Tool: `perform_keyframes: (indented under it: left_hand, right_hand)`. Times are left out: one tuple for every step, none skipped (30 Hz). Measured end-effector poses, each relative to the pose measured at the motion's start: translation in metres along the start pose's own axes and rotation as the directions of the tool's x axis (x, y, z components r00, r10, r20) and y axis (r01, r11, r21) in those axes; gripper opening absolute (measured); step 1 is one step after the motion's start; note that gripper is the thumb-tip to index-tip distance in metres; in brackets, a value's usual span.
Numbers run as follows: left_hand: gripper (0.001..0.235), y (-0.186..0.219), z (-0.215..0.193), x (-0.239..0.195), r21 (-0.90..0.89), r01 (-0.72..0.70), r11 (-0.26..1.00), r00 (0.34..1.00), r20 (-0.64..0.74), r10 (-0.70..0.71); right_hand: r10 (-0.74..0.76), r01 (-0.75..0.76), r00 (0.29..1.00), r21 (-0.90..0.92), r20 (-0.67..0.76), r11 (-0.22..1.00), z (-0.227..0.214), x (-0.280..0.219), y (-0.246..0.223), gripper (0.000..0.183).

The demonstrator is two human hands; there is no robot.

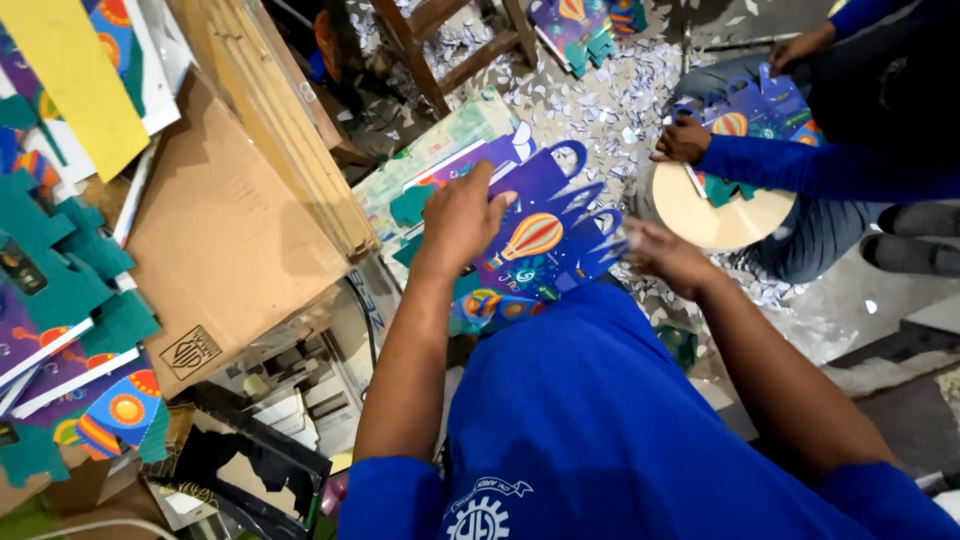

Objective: The person assembles and stacks printed cardboard gift boxes by removing scrap pieces and folding them.

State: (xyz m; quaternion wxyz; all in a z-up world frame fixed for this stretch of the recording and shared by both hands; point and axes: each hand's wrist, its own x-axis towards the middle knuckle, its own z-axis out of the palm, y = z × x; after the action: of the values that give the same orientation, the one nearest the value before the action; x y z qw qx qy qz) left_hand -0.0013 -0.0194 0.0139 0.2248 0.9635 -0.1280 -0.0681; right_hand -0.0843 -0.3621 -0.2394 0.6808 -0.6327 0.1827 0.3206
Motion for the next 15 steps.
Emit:
perform_keyframes:
  left_hand:
    - [0.035,-0.002,-0.002,0.000,-0.009,-0.007,1.000,1.000,0.002,0.007]
    - [0.035,-0.005,-0.002,-0.003,-0.004,-0.002,1.000,1.000,-0.003,0.002]
    - [0.032,-0.009,-0.003,-0.005,-0.009,-0.060,0.998,0.998,0.018,0.060]
    - [0.029,-0.013,-0.004,-0.008,-0.016,-0.111,0.994,0.993,0.033,0.112]
    - [0.029,-0.005,-0.017,-0.017,-0.010,-0.101,0.995,0.995,0.022,0.101]
    - [0.027,0.000,-0.035,-0.025,0.001,-0.153,0.988,0.988,0.008,0.153]
    - [0.024,0.006,-0.055,-0.035,0.013,-0.205,0.979,0.979,-0.004,0.205]
    - [0.024,0.006,-0.078,-0.049,0.046,-0.165,0.985,0.985,-0.042,0.167]
    - [0.026,0.007,-0.101,-0.065,-0.030,-0.134,0.990,0.983,-0.128,0.129]
    - [0.029,0.009,-0.120,-0.083,-0.104,-0.111,0.988,0.972,-0.219,0.086]
    - [0.029,-0.009,-0.135,-0.097,-0.072,-0.071,0.995,0.963,-0.264,0.049]
    - [0.029,-0.023,-0.148,-0.115,-0.321,0.006,0.947,0.885,-0.439,-0.155]
    - [0.030,-0.037,-0.161,-0.135,-0.550,0.004,0.835,0.749,-0.552,-0.367]
    - [0.030,-0.045,-0.183,-0.141,-0.539,0.016,0.842,0.713,-0.584,-0.387]
    - [0.033,-0.052,-0.206,-0.148,-0.612,-0.296,0.734,0.544,-0.739,-0.397]
  right_hand:
    - [-0.053,0.063,0.992,-0.089,0.111,0.994,0.009,-0.002,0.002,0.047]
    - [-0.057,0.068,0.991,-0.090,0.119,0.994,0.013,-0.002,0.006,0.047]
    - [-0.108,0.111,0.993,-0.056,0.057,0.992,0.017,-0.002,0.010,0.046]
    - [-0.156,0.156,0.988,-0.030,0.000,0.987,0.021,0.001,0.011,0.046]
    - [-0.162,0.162,0.987,-0.035,0.014,0.986,0.014,-0.012,0.008,0.046]
    - [-0.196,0.196,0.980,0.003,0.025,0.981,0.011,-0.012,-0.002,0.055]
    - [-0.228,0.226,0.973,0.042,0.036,0.973,0.009,-0.014,-0.013,0.066]
    - [-0.250,0.248,0.964,0.032,0.094,0.968,0.009,-0.023,-0.033,0.066]
    - [-0.256,0.251,0.961,0.051,0.109,0.967,0.008,-0.032,-0.052,0.070]
    - [-0.261,0.254,0.956,0.067,0.131,0.965,0.006,-0.037,-0.071,0.074]
    - [-0.281,0.276,0.939,0.056,0.195,0.960,-0.003,-0.026,-0.065,0.074]
    - [-0.256,0.261,0.956,-0.018,0.145,0.965,-0.014,-0.015,-0.060,0.067]
    - [-0.239,0.247,0.967,-0.092,0.091,0.965,-0.026,-0.001,-0.056,0.061]
    - [-0.249,0.265,0.958,-0.106,0.141,0.958,-0.034,0.014,-0.042,0.061]
    - [-0.208,0.231,0.970,-0.204,0.128,0.951,-0.043,0.033,-0.030,0.058]
